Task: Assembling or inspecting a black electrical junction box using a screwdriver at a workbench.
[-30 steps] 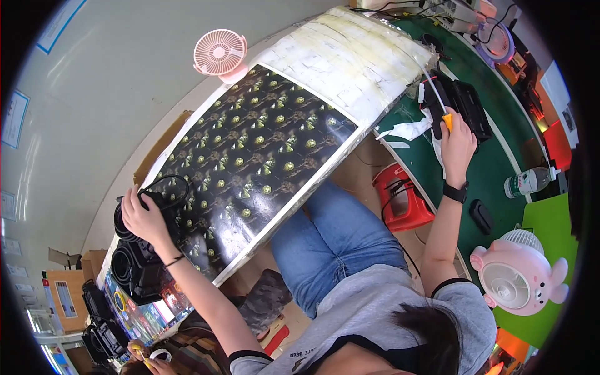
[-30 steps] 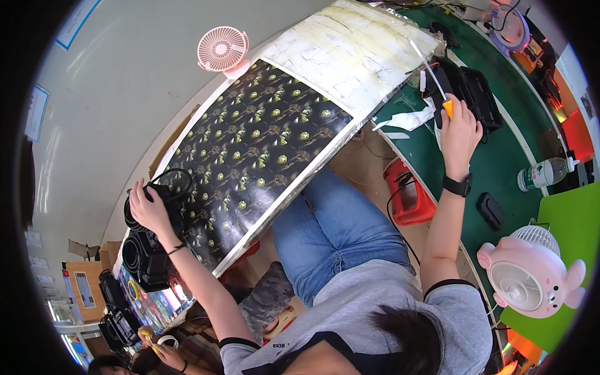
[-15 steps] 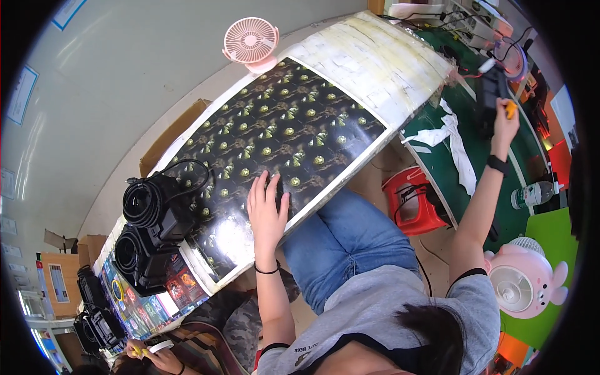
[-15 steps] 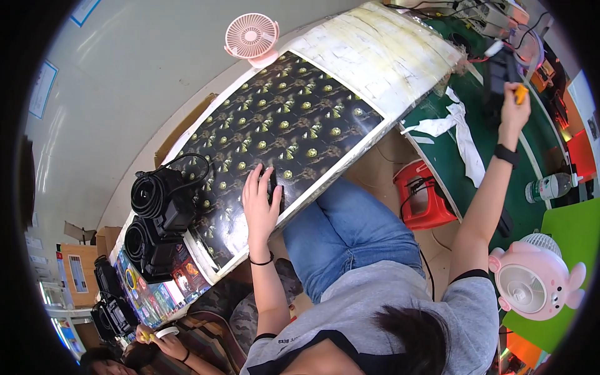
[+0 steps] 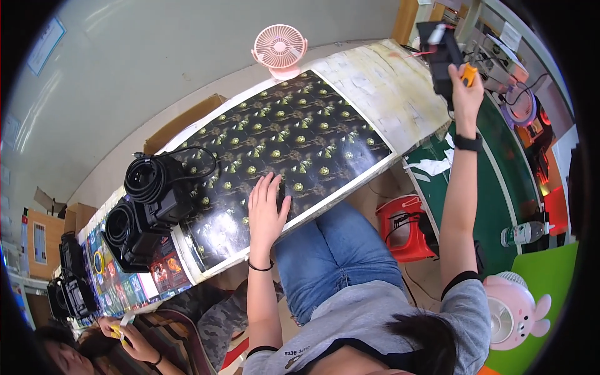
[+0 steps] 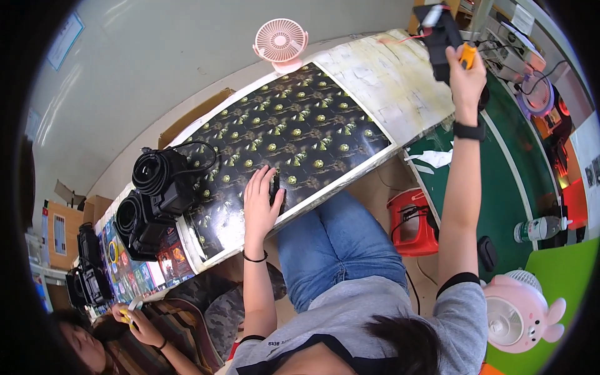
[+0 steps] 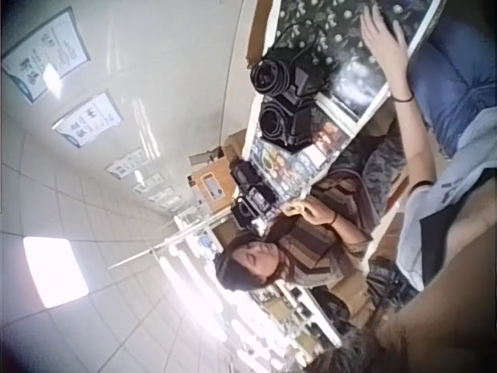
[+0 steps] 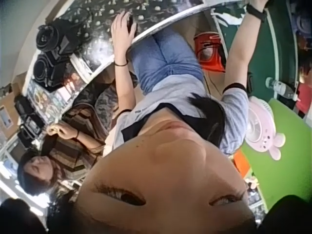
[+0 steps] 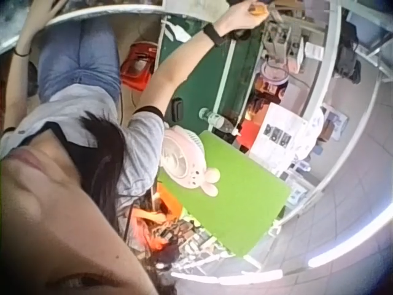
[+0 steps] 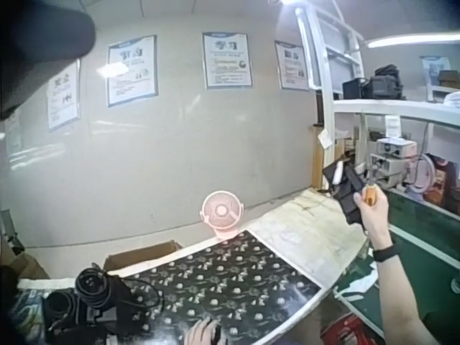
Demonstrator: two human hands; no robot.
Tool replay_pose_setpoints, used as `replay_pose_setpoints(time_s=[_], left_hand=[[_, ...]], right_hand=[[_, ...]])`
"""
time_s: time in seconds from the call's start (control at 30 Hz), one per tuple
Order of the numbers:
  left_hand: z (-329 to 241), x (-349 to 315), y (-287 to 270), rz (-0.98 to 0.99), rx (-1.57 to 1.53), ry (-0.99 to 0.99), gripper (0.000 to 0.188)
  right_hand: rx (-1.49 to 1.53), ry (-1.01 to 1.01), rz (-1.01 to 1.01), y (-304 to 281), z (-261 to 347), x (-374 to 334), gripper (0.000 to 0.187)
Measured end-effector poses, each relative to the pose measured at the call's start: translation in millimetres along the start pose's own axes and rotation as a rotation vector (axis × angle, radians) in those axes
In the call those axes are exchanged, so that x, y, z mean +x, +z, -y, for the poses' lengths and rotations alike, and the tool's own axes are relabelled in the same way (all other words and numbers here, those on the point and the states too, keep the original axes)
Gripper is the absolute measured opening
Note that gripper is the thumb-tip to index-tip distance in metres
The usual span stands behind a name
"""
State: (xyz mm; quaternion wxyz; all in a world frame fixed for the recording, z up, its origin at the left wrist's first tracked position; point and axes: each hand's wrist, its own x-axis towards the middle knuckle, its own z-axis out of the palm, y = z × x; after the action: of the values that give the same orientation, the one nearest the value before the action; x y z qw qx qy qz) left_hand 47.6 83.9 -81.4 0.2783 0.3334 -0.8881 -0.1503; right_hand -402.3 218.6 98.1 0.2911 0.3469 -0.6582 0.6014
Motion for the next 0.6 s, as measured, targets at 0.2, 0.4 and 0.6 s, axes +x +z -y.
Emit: replay_pose_setpoints(time_s=[0.2, 0.4, 0.6], left_hand=[[-4, 5, 4, -0.009, 0.007, 0.005, 0.053], [-13, -4, -6, -0.338, -0.227, -0.139, 0.062], [-24, -27, -19, -0.794, -0.408, -0.005, 0.076]], right_hand=[[0.247, 0.17, 0.237, 31, 19, -80, 0.026], [0.446, 0.3, 0.793, 50, 103, -163, 0.028], [0.723, -0.133, 1.367, 52, 122, -191, 0.029]])
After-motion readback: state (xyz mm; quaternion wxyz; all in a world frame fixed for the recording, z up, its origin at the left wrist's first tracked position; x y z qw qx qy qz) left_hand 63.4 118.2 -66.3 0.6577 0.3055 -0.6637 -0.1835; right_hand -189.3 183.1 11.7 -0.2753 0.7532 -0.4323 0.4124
